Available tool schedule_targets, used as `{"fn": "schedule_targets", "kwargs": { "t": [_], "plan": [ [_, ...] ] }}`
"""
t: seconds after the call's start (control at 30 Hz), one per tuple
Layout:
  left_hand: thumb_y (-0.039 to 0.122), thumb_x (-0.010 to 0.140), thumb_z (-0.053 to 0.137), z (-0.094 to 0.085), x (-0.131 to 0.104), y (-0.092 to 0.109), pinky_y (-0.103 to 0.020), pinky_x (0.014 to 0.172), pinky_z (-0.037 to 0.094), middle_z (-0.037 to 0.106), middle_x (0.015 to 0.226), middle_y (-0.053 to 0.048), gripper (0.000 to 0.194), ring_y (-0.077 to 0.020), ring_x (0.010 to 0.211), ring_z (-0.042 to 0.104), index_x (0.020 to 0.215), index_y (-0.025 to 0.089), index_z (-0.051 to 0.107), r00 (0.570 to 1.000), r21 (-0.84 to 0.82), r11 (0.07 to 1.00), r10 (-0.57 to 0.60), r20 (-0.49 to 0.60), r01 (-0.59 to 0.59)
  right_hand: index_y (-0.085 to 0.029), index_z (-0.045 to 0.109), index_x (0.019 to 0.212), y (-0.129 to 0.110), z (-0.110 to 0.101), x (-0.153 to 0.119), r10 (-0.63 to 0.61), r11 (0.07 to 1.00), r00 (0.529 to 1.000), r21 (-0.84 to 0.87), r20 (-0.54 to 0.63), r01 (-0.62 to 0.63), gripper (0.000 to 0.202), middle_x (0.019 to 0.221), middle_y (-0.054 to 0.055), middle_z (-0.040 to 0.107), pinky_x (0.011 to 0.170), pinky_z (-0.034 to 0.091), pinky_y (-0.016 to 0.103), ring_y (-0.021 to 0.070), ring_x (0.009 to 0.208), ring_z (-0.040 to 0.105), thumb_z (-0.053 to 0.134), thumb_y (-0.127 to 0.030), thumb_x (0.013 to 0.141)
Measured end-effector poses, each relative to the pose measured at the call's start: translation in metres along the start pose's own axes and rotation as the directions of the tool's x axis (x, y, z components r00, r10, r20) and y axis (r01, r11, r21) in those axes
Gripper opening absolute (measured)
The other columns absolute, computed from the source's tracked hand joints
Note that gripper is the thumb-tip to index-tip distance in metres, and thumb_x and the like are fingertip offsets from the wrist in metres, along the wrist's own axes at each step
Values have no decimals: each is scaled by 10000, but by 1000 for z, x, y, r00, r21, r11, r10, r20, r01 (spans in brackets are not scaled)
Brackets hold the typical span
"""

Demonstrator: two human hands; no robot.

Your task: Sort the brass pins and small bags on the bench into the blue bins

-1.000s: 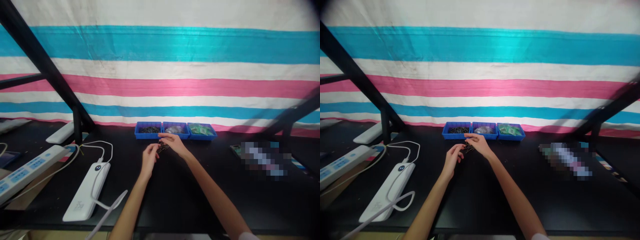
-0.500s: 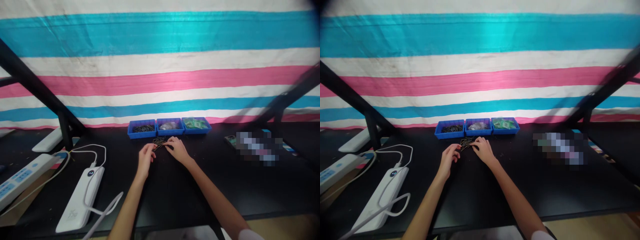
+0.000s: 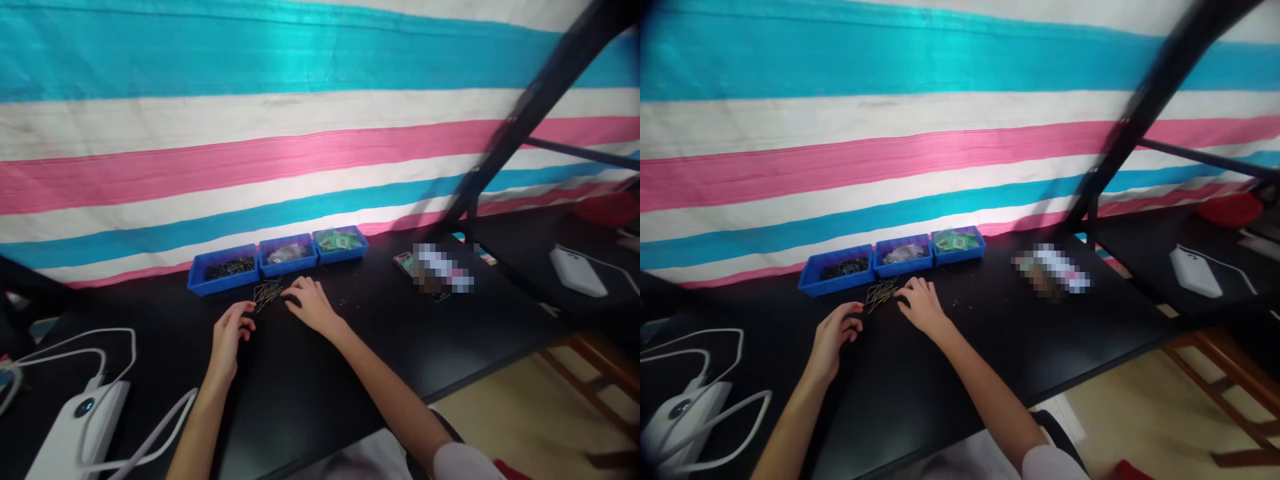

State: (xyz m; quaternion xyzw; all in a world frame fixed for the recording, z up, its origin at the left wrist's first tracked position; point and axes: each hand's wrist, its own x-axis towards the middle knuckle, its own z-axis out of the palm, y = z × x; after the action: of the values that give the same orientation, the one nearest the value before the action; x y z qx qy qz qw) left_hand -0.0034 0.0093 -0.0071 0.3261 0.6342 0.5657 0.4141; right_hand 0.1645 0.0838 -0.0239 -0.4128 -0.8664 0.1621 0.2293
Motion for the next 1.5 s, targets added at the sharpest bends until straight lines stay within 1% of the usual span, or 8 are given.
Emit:
{"fn": "schedule_targets", "kwargs": {
  "t": [0.27,0.47,0.63,0.8,0.93,1.13,1.37,1.5],
  "plan": [
    [462,691,555,4,0,-3,-181,393,308,572,871,-45,347,-86,530,486,821,147,621,999,76,997,-13,37,10,-263,576,1119,-1,5,-1,-20,999,999,-39,34,21,273,1135,67,494,840,320,356,205,1032,406,471,-265,867],
    [443,691,522,-3,9,-12,-239,554,395,617,810,-36,307,-145,652,520,756,171,649,993,273,961,70,-92,-43,-241,519,1189,1,1,-1,-22,999,999,-33,48,23,326,1126,70,512,859,332,363,203,1019,418,455,-251,870],
    [434,717,482,-4,11,-18,-360,807,395,640,882,-43,290,-232,837,544,723,220,677,981,593,793,192,-26,-140,-237,455,1244,-1,2,-4,-112,991,991,-61,72,117,405,1261,87,439,908,318,384,214,1139,352,386,-129,860],
    [420,728,482,7,6,-20,-410,806,385,618,943,-53,292,-248,815,519,845,254,691,961,786,584,274,46,-204,-237,456,1240,0,3,-4,-113,992,990,-41,85,117,384,1282,83,439,944,291,403,209,1171,336,384,-155,872],
    [408,734,488,10,5,-19,-375,799,401,620,938,-43,282,-222,801,531,867,251,681,949,711,651,306,72,-264,-246,484,1206,2,2,-2,-89,996,993,5,77,89,346,1250,78,467,938,291,399,199,1157,356,427,-186,870],
    [401,745,518,9,2,-17,-324,812,422,646,967,-54,284,-208,891,576,894,209,665,976,393,896,215,19,-205,-237,556,1082,4,1,-1,-65,997,996,45,64,62,259,1186,70,511,899,310,389,202,1104,407,490,-187,837],
    [375,743,537,13,-4,-13,-324,890,398,660,975,-63,270,-198,960,575,880,184,669,987,149,977,157,-36,-150,-259,529,1180,6,4,-1,-88,996,994,6,68,88,346,1210,89,503,906,317,405,221,1119,412,447,-186,851],
    [393,716,542,8,-3,-6,-280,812,430,657,999,-74,309,-190,942,576,879,166,673,991,61,995,85,-105,-79,-266,592,1079,7,5,-1,-92,996,994,23,65,91,275,1212,77,503,902,321,402,217,1119,420,469,-189,845]
  ]
}}
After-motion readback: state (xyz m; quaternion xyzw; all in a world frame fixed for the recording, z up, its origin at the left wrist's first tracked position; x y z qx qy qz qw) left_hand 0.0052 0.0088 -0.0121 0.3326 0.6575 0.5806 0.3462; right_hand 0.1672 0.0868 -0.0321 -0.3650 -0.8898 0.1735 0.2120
